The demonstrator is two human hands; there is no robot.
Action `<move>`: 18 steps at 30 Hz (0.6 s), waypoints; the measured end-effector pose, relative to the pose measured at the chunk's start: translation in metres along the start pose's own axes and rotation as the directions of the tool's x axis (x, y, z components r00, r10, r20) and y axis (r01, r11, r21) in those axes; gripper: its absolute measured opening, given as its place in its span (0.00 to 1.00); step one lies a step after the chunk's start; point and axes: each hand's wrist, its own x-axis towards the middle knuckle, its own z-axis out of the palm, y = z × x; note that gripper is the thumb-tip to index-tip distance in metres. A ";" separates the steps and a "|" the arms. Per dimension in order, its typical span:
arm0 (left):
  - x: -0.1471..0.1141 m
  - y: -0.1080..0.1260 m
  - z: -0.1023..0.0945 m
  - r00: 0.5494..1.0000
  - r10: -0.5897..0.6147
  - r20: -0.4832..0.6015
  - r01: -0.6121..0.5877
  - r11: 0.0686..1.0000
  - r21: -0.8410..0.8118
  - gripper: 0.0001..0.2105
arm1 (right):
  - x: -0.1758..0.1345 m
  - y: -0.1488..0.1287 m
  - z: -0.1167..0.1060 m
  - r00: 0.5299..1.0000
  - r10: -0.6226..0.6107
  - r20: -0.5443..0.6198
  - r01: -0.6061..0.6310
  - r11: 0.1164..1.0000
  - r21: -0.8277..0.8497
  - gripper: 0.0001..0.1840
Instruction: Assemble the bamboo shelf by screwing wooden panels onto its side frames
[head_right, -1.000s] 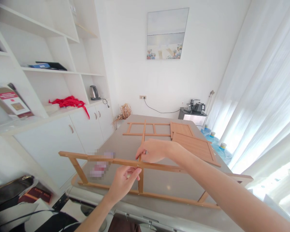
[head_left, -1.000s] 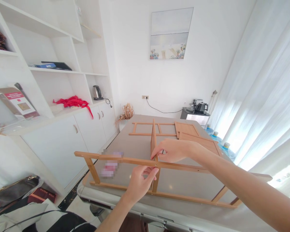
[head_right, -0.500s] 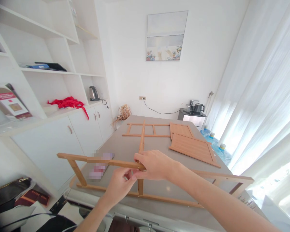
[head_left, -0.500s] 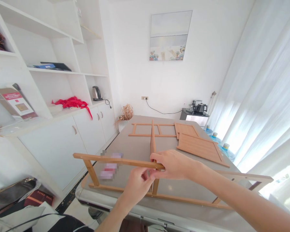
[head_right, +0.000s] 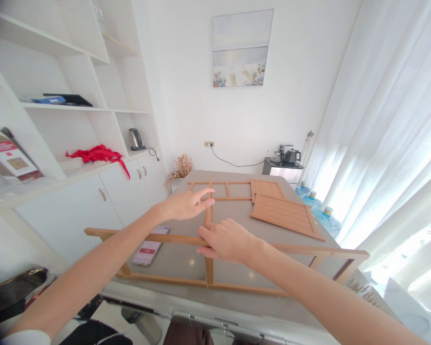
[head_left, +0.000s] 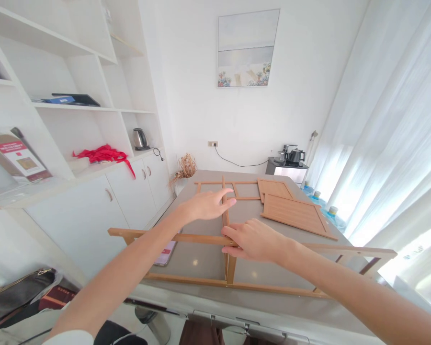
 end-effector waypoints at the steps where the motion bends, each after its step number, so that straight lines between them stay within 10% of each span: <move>1: 0.016 0.001 0.004 0.994 -0.009 0.107 0.011 1.000 -0.014 0.26 | 0.000 0.000 0.001 1.000 -0.001 -0.007 0.001 1.000 -0.027 0.18; 5: 0.046 0.005 0.024 0.928 -0.065 0.366 0.043 0.997 0.068 0.19 | -0.002 0.003 0.001 0.998 -0.010 -0.056 0.005 0.996 -0.086 0.25; 10: 0.042 -0.002 0.036 0.958 -0.057 0.281 0.028 0.994 0.104 0.12 | -0.027 0.015 0.000 0.992 0.021 -0.125 -0.035 0.993 -0.109 0.42; 18: 0.043 -0.001 0.040 0.971 -0.063 0.231 0.043 0.995 0.090 0.13 | -0.056 0.041 0.030 0.964 0.030 -0.262 -0.092 0.969 -0.228 0.31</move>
